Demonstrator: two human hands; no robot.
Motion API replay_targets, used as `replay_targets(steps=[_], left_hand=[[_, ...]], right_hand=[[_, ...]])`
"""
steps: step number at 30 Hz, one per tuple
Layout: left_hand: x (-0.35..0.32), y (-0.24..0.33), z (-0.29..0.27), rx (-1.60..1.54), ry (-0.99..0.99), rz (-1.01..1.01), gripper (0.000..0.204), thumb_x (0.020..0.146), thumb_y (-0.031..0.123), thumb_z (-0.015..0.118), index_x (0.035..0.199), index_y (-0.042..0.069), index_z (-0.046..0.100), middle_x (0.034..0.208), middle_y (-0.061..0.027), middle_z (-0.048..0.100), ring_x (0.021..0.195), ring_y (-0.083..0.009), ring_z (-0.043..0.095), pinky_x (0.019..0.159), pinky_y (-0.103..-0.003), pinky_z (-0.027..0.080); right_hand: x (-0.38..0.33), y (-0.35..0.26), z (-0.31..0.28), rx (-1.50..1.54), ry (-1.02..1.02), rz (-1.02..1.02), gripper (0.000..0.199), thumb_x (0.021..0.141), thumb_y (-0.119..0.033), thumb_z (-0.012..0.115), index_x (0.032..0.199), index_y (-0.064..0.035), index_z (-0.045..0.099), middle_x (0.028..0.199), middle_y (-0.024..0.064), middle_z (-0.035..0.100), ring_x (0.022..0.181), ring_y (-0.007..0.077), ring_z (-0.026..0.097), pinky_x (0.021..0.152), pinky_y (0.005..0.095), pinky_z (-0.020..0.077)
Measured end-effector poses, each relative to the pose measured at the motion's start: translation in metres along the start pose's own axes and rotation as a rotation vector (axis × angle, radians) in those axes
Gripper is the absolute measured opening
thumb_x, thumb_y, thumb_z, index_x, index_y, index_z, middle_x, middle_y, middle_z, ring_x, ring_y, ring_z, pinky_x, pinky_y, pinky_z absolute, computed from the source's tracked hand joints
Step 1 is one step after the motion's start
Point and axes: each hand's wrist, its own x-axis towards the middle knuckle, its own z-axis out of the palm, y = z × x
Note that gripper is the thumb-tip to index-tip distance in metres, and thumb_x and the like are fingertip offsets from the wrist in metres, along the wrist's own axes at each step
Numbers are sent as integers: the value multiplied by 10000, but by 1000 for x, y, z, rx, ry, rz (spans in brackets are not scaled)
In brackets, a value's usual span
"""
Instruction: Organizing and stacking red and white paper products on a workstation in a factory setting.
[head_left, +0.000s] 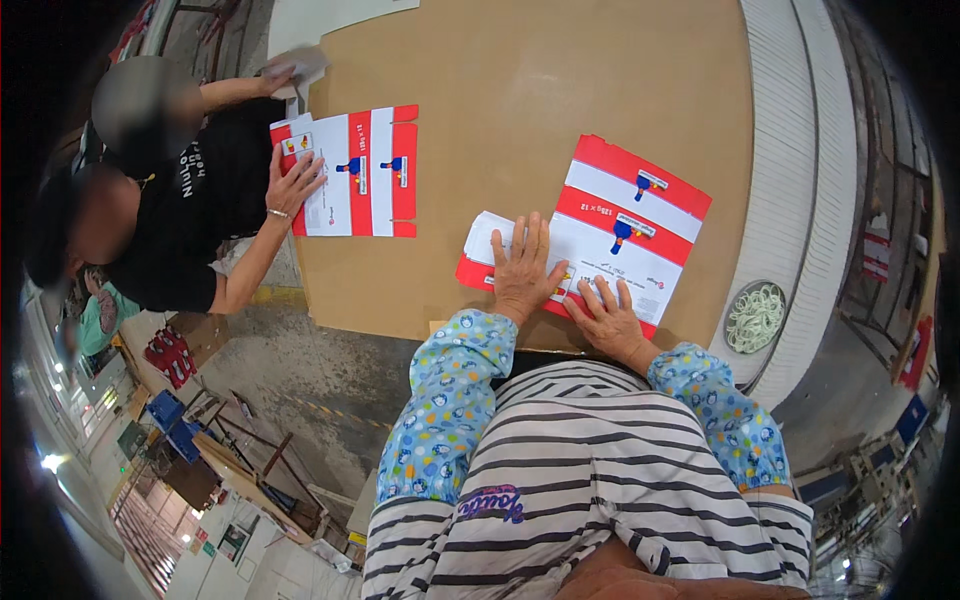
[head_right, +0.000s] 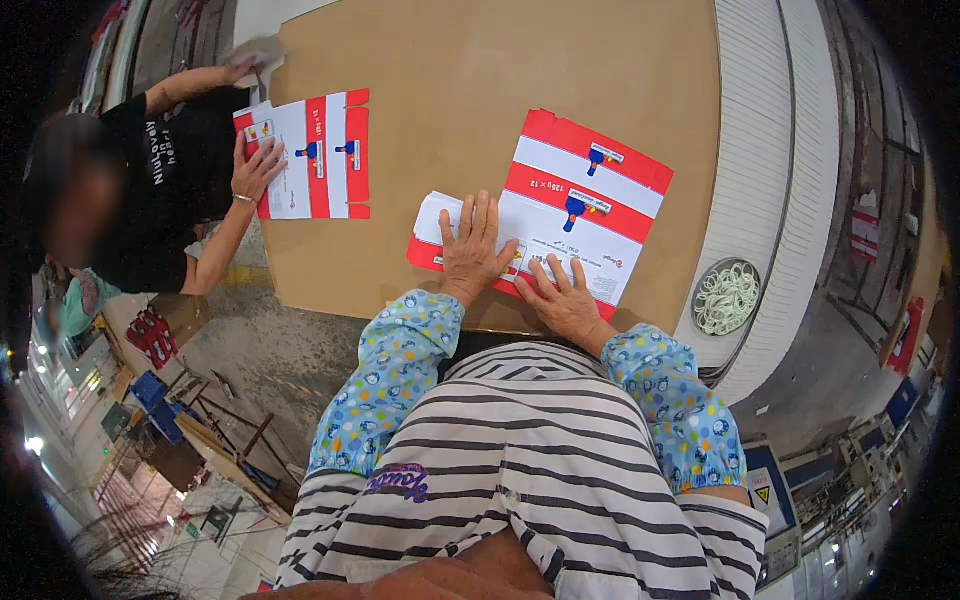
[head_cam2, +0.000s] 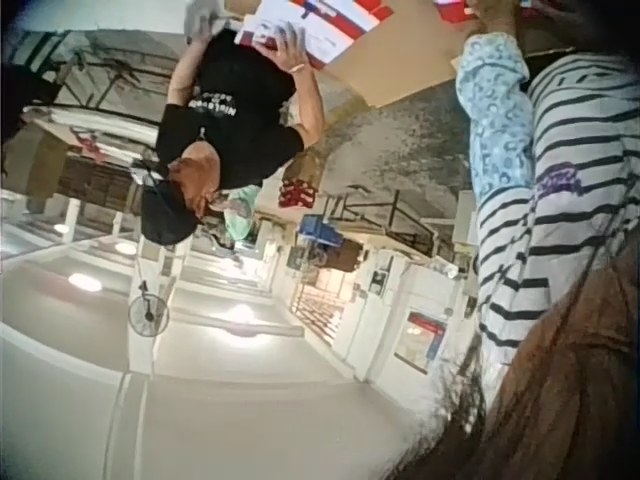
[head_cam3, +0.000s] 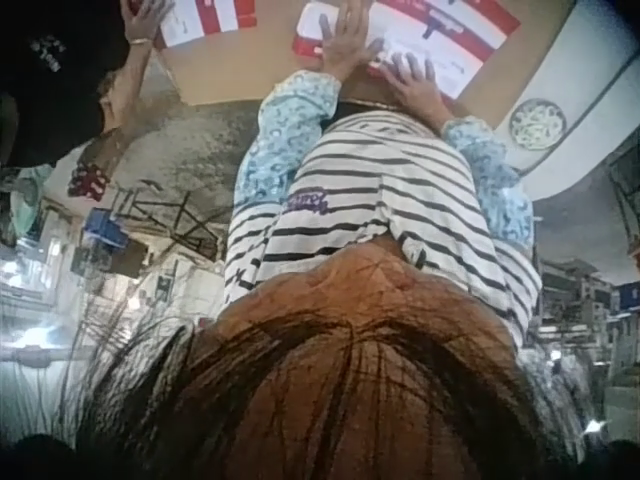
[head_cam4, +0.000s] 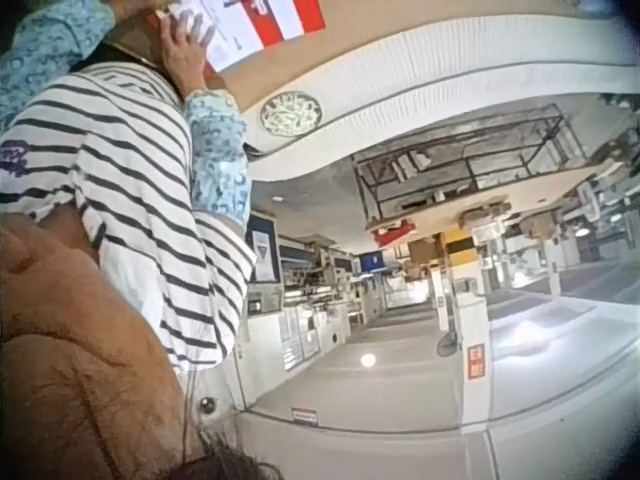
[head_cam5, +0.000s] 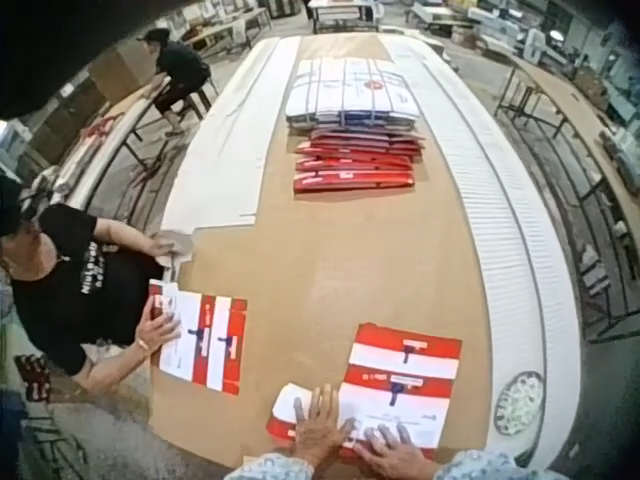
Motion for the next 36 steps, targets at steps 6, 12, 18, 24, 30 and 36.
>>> replay_targets(steps=[6,12,18,24,30,36], left_hand=[[-2,4,-13,37,3,-7,730,830,486,561,1368,13,420,1479,-128,336,1375,-300,285,1070,-613,159],[-5,2,-6,8,45,11,734,822,488,572,1369,21,421,1472,-146,339,1375,-300,289,1067,-619,159],[0,-6,-20,-189,102,-28,648,835,391,606,1357,43,442,1455,-168,349,1354,-338,304,1056,-605,215],[-20,-33,-34,61,88,-69,621,846,382,603,1361,72,447,1440,-172,363,1333,-351,327,1057,-578,253],[-9,-47,-12,-45,137,-120,621,848,426,583,1366,109,454,1439,-168,365,1314,-355,348,1031,-568,299],[-10,-50,1,-49,157,-120,659,833,455,560,1380,109,434,1445,-166,359,1309,-360,355,1018,-566,313]], right_hand=[[-4,-6,-8,14,72,-23,607,822,-265,614,1385,-227,389,1384,138,386,1281,373,346,1033,592,252],[-2,-4,-4,-23,65,-29,560,832,-292,591,1361,-221,421,1379,131,401,1295,377,325,1055,599,219],[-4,2,3,8,138,-14,533,830,-305,599,1333,-229,440,1385,126,393,1300,350,323,1064,576,213],[-22,-9,-7,-17,66,4,564,824,-322,629,1343,-234,424,1400,122,369,1314,347,297,1067,568,206],[-9,6,3,-20,41,-2,586,823,-325,640,1351,-238,403,1408,128,352,1314,357,290,1068,570,203],[-11,8,10,-12,38,-12,600,808,-318,653,1348,-236,406,1404,126,358,1317,358,288,1075,571,200]])
